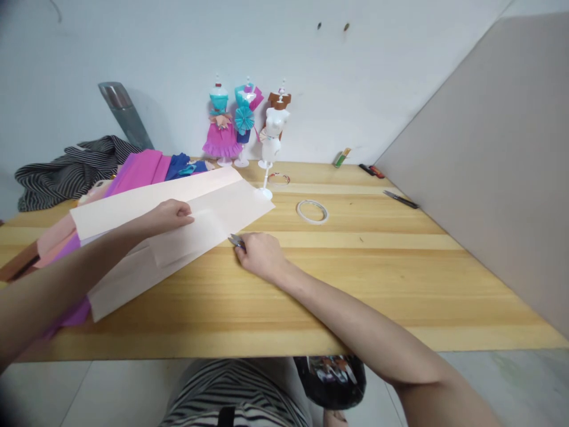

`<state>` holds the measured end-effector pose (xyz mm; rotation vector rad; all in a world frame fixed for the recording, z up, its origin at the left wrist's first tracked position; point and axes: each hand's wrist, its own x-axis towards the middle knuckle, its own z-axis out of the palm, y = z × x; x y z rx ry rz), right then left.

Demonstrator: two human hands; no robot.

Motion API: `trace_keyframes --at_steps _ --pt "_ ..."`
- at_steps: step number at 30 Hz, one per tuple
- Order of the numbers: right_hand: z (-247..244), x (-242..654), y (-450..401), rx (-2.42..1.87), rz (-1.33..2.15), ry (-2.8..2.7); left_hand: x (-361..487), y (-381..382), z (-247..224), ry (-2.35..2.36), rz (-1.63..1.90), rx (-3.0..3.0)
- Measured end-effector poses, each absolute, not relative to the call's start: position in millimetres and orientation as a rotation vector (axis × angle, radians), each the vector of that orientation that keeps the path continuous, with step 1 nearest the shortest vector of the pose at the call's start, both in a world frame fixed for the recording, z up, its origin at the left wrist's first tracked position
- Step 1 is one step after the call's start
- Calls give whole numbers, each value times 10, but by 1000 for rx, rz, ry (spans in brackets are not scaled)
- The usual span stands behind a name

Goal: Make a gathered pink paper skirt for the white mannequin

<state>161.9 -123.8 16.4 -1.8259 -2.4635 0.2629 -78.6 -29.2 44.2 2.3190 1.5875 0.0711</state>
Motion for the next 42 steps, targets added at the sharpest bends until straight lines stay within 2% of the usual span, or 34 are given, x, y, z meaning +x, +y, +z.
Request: trace_keyframes --at_steps 14,25,31,34,42 --pt "82 1559 -1253 -1824 235 -2392 -930 -286 316 1575 -33 2289" --pt "66 1567 -1248 -1845 186 -2386 -788 -544 335 1783 -72 2489" --pt "89 1579 -1270 -1837 198 -2394 -579 -659 197 1296 209 2887" --pt "104 1595 -1284 -1848 205 -2393 -532 -710 62 1123 121 2968" --pt "99 1628 -1293 -1845 208 -2385 -671 -823 -129 1054 -89 2919"
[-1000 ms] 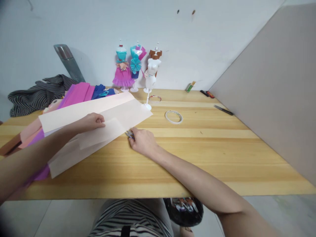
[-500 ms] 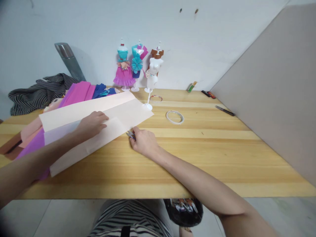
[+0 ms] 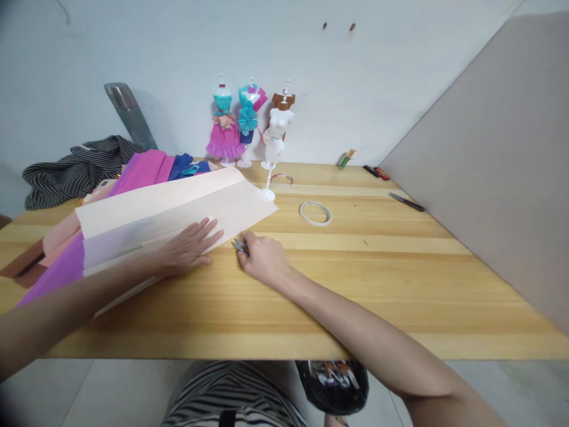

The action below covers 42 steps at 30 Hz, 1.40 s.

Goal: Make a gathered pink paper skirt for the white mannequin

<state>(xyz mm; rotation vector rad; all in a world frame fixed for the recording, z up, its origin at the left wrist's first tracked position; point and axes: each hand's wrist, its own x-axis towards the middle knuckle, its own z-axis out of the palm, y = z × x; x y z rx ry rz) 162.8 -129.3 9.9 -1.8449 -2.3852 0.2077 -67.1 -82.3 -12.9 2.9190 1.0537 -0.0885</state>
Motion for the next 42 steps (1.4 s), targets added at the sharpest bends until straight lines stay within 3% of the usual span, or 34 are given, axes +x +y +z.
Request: trace_keyframes --at_steps 10,18,32,42 --pt "119 1644 -1297 -1827 209 -2363 -590 -743 -21 1097 108 2947" --pt "115 1654 -1310 -1824 213 -2359 -590 -687 -212 1138 -42 2980" --pt "96 1667 -1303 -1820 215 -2357 -511 -698 -122 1196 -28 2889" --pt "73 1584 -1284 -1815 201 -2369 -414 -747 -39 1707 146 2656"
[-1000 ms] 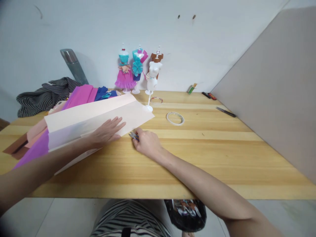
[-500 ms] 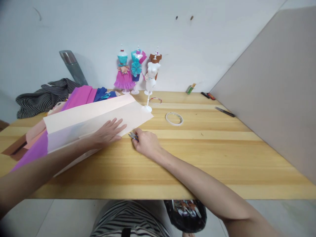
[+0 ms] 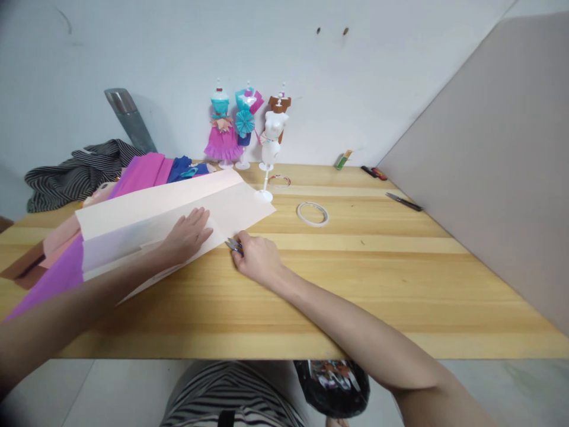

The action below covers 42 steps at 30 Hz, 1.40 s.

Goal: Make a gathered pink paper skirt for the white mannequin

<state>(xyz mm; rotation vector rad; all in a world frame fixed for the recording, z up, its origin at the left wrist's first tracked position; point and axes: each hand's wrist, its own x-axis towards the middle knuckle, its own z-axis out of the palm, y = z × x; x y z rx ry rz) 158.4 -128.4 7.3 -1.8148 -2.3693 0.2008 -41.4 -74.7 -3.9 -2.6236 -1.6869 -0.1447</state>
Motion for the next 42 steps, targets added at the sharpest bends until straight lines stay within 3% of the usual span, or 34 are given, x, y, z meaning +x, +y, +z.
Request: trace_keyframes --at_steps 9,42 --pt "26 1497 -1229 -1837 166 -2391 -357 -814 -242 -1775 -86 -2468" --pt "2 1381 -1233 -1866 164 -2388 -198 -1197 -240 -1584 -44 -2611"
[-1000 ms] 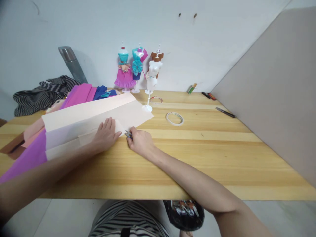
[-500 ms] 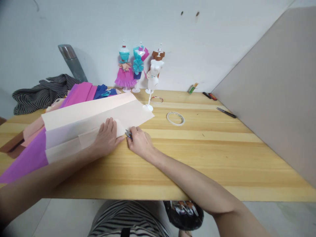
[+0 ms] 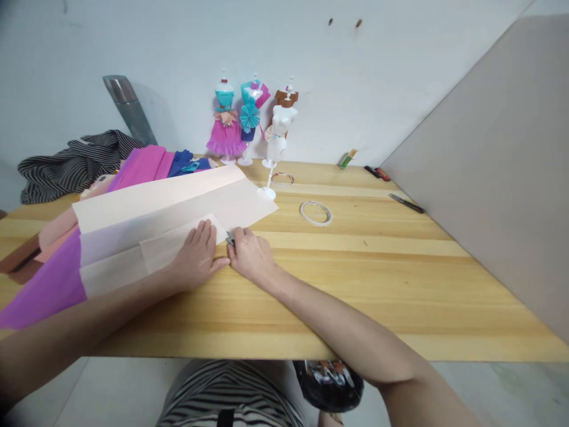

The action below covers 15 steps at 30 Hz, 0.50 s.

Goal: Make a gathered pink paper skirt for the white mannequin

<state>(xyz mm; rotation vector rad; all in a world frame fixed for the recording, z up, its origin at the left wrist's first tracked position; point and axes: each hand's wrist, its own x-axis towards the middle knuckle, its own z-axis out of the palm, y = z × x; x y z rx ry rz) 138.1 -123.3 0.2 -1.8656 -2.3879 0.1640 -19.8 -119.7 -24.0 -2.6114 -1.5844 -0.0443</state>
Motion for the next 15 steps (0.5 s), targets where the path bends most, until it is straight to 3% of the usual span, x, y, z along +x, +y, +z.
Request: trace_keyframes --at_steps 15 --pt "-21 1349 -1246 -1879 124 -2422 -191 -1219 -264 -1554 -58 -2590"
